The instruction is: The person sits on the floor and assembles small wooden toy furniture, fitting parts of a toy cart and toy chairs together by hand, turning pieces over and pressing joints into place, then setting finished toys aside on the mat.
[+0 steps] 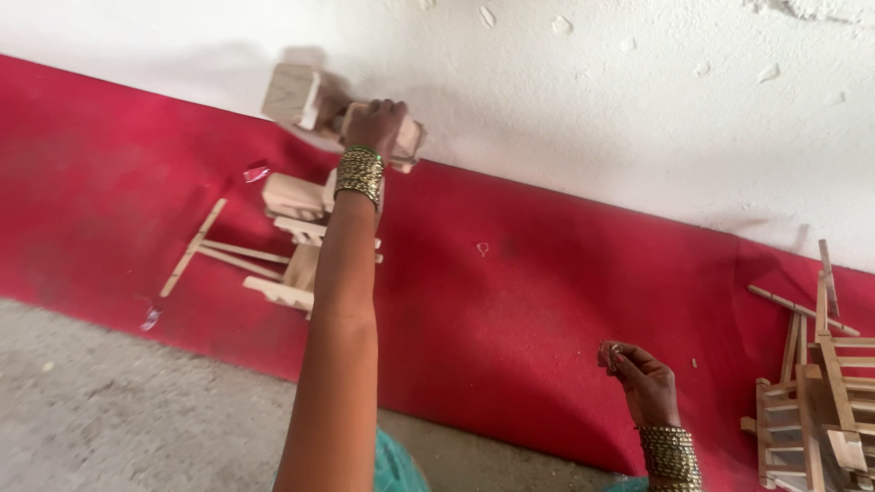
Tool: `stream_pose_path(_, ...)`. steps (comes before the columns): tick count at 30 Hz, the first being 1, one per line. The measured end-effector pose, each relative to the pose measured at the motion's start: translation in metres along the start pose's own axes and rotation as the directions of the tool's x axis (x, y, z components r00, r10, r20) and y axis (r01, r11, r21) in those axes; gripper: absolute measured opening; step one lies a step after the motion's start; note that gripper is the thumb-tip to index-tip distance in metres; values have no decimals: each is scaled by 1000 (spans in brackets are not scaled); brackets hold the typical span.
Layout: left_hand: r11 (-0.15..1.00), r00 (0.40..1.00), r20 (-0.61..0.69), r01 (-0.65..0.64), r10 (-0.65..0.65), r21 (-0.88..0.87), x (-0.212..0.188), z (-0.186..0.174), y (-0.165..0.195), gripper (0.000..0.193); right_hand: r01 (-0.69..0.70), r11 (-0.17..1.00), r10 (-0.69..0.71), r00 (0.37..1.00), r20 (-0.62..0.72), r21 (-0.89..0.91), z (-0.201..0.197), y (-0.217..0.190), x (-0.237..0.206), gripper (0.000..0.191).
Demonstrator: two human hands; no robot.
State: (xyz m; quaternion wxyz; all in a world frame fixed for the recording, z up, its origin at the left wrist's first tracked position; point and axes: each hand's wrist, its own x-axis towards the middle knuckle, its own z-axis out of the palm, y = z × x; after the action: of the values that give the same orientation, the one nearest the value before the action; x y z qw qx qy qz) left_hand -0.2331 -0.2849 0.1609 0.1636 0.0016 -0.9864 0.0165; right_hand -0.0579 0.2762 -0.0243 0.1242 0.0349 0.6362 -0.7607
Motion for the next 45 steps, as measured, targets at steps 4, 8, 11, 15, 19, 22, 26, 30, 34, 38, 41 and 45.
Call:
stream_pose_path(4, 995, 978, 187, 89, -96, 43, 10, 30, 1, 26, 7, 1000, -7, 1000, -11, 7, -1, -1, -4, 22)
stream_pose_path(8, 987, 905, 394, 150, -162, 61, 15, 52, 10, 28, 10, 999, -10, 1000, -17, 32, -4, -5, -8, 20)
stream_pose_path(11, 987, 885, 437, 133, -159, 89, 9, 68, 23, 33, 1, 999, 1, 999, -36, 47, -8, -6, -10, 18)
stream_pose_path(15, 982, 869, 461, 132, -179, 132, 3, 79, 38, 42, -25, 993, 28, 999, -29, 111, -13, -4, -13, 20)
stream_pose_path(19, 973, 933, 341, 33, -112, 229, -3, 80, 57, 52, 2, 991, -5, 1000, 20, 133, -11, -1, -10, 21)
stream_pose_path(22, 940, 973, 230, -92, 14, 329, -17, 73, 81, 59, 31, 984, -41, 998, 54, 176, -5, -2, -7, 21)
stream_pose_path(26, 980, 969, 172, -190, 178, 51, -74, 70, 141, 36, -3, 960, 51, 985, -164, 280, -1, -6, -14, 27)
stream_pose_path(30, 871, 857, 287, -476, 428, 121, -138, 32, 209, 66, 129, 964, -57, 955, -292, 234, -8, -8, -39, 21)
stream_pose_path(34, 862, 817, 318, -507, 481, -1, -172, -15, 278, 100, 294, 874, -135, 911, -389, 386, -32, -25, -67, 9)
stream_pose_path(38, 872, 816, 317, -479, 484, -99, -210, -31, 338, 102, 456, 866, -275, 776, -568, 204, -72, -61, -83, 6)
stream_pose_path(41, 864, 811, 303, -448, 501, -231, -257, -26, 357, 99, 478, 861, -451, 558, -696, -175, -117, -83, -94, 20)
stream_pose_path(45, 887, 829, 334, -366, 448, -281, -295, -21, 351, 100, 229, 818, -572, 239, -785, -527, -214, -120, -83, 23)
